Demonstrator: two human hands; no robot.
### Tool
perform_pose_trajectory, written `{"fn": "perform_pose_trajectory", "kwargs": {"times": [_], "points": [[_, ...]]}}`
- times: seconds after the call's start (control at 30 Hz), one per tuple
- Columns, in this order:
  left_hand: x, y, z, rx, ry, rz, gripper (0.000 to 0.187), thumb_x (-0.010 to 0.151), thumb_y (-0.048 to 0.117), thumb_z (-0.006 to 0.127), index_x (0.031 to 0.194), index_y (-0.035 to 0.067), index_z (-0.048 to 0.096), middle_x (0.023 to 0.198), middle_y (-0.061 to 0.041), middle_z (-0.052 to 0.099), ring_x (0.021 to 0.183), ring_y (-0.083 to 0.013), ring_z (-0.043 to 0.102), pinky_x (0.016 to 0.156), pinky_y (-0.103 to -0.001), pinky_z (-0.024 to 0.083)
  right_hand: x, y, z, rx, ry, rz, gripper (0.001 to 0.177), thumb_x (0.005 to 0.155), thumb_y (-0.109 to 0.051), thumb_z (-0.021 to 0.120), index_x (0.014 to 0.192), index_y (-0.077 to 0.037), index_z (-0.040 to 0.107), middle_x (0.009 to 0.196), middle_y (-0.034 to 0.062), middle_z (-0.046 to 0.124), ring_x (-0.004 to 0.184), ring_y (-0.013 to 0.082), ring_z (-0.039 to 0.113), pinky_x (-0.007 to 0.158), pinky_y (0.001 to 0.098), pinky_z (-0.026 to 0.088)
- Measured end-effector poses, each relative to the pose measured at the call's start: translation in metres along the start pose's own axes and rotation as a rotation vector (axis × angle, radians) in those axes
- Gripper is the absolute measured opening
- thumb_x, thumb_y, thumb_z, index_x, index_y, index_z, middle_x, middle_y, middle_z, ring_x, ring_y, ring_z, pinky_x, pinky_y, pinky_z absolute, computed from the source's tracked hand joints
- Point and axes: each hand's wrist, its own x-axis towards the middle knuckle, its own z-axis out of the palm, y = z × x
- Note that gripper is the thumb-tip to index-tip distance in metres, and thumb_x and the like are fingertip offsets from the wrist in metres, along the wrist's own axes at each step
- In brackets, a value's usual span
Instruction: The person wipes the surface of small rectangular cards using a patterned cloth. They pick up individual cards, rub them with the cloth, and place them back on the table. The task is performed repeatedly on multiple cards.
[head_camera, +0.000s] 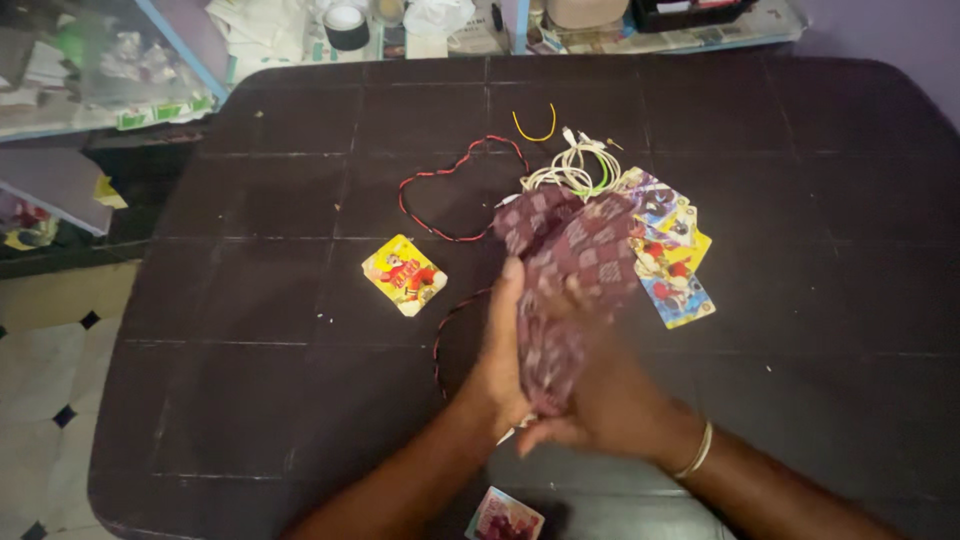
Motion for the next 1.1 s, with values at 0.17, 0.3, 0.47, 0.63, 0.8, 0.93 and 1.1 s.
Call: {"fn": "perform_pose_trajectory", "kwargs": {"times": [0.17, 0.3, 0.47, 0.63, 0.8, 0.93, 1.1], "points": [[0.017, 0.025, -0.01, 0.207, 0.141, 0.244, 0.075, 0.1, 0.069, 0.042, 0.155, 0.02, 0.05, 0.135, -0.011, 0.065, 0.116, -0.0218, 0.064, 0.101, -0.044, 0.055, 0.004, 0.022, 0.005, -0.147, -0.145, -0.028, 0.092, 0.073, -0.068, 0.08, 0.134, -0.003, 0.059, 0.159, 0.0309, 0.028, 0.153, 0.0511, 0.018, 0.124, 0.0611, 0.017], [0.017, 0.04, -0.009, 0.293, 0.139, 0.306, 0.08, 0.095, 0.071, 0.038, 0.148, 0.012, 0.05, 0.133, -0.013, 0.068, 0.114, -0.0277, 0.069, 0.096, -0.045, 0.056, -0.005, 0.0, 0.015, 0.14, -0.105, 0.038, 0.102, 0.075, -0.065, 0.081, 0.14, 0.005, 0.046, 0.166, 0.0331, 0.024, 0.156, 0.0534, 0.017, 0.124, 0.0553, 0.022], [0.007, 0.016, -0.005, 0.297, 0.304, 0.101, 0.091, 0.09, 0.08, 0.036, 0.139, 0.007, 0.059, 0.124, -0.015, 0.069, 0.107, -0.0298, 0.068, 0.092, -0.047, 0.056, -0.01, -0.005, 0.017, 0.285, -0.089, 0.059, 0.118, 0.074, -0.066, 0.08, 0.149, 0.013, 0.034, 0.166, 0.0344, 0.019, 0.155, 0.0554, 0.015, 0.124, 0.0595, 0.018], [0.011, 0.01, -0.007, 0.249, 0.184, 0.054, 0.082, 0.094, 0.074, 0.048, 0.145, 0.011, 0.054, 0.133, -0.01, 0.064, 0.12, -0.0266, 0.063, 0.103, -0.045, 0.052, 0.005, 0.028, 0.007, -0.088, -0.046, -0.019, 0.106, 0.066, -0.071, 0.078, 0.14, -0.002, 0.046, 0.162, 0.0305, 0.022, 0.152, 0.0528, 0.016, 0.124, 0.06, 0.015], [0.017, 0.05, -0.017, 0.211, 0.14, 0.211, 0.08, 0.089, 0.075, 0.049, 0.139, 0.013, 0.055, 0.132, -0.014, 0.066, 0.115, -0.0299, 0.065, 0.097, -0.046, 0.056, 0.005, 0.007, 0.009, 0.162, -0.185, 0.082, 0.116, 0.072, -0.066, 0.074, 0.152, 0.006, 0.034, 0.163, 0.0293, 0.026, 0.153, 0.0495, 0.019, 0.123, 0.0525, 0.019], [0.013, 0.048, -0.016, 0.197, 0.001, 0.167, 0.093, 0.095, 0.081, 0.048, 0.138, -0.001, 0.059, 0.121, -0.02, 0.071, 0.101, -0.0315, 0.07, 0.085, -0.043, 0.06, 0.006, -0.019, 0.005, 0.246, -0.171, -0.025, 0.121, 0.079, -0.068, 0.072, 0.154, 0.015, 0.026, 0.164, 0.0314, 0.027, 0.155, 0.047, 0.022, 0.126, 0.0535, 0.018], [0.015, 0.009, -0.016, 0.246, 0.429, 0.08, 0.078, 0.091, 0.076, 0.048, 0.139, 0.017, 0.059, 0.117, -0.007, 0.068, 0.1, -0.0226, 0.067, 0.086, -0.041, 0.058, 0.009, 0.006, 0.002, 0.038, 0.011, -0.058, 0.097, 0.071, -0.069, 0.076, 0.135, -0.002, 0.046, 0.157, 0.0296, 0.036, 0.153, 0.0446, 0.026, 0.126, 0.0547, 0.016]]}}
